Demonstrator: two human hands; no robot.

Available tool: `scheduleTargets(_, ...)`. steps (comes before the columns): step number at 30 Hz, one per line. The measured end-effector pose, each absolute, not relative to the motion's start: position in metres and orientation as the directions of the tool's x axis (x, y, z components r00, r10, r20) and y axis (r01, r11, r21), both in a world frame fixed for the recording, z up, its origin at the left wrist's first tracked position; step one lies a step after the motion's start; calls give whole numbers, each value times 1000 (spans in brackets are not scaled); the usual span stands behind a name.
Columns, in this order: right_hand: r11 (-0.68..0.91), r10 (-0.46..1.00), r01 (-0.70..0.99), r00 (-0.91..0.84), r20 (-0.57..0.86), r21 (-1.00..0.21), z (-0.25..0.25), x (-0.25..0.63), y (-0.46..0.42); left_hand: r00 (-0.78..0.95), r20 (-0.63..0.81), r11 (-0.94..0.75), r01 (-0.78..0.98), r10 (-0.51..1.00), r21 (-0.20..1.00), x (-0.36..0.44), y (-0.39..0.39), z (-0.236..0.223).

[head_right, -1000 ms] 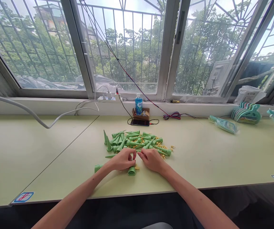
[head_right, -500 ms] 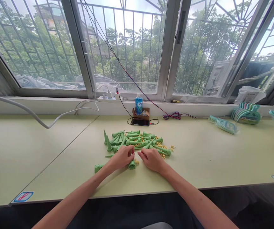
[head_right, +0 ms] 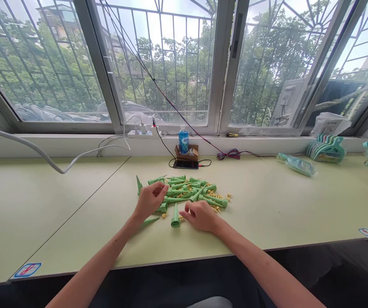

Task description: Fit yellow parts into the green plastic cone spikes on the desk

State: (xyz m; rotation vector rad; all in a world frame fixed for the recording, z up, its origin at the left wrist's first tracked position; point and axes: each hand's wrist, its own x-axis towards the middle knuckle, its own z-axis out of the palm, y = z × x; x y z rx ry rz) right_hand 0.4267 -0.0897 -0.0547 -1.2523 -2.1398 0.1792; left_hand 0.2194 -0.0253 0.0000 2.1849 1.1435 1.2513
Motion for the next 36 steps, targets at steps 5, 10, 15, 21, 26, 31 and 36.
scheduleTargets(5,561,809,720,-374,453,-408,-55,424,-91,595,372,-678,449,713,581,199,-20,8)
scheduleTargets(10,551,811,747,-375,449,-371,-55,422,-90,727,216,-729,523,652,442,186,-30,10)
scheduleTargets(15,548,811,759,-378,447,-351,-55,421,-90,761,186,-775,563,622,287,178,-37,4)
scheduleTargets(21,545,809,764,-373,454,-344,-52,419,-91,772,204,-794,551,602,256,178,-36,-6)
scheduleTargets(26,540,817,756,-365,447,-369,-50,419,-92,763,264,-804,525,590,279,180,-35,-10)
scheduleTargets(31,539,817,756,-364,448,-370,-53,420,-91,752,366,-834,521,548,181,181,-33,-13)
scheduleTargets(36,552,804,759,-373,463,-346,-54,420,-89,738,498,-863,503,454,43,187,-29,-18)
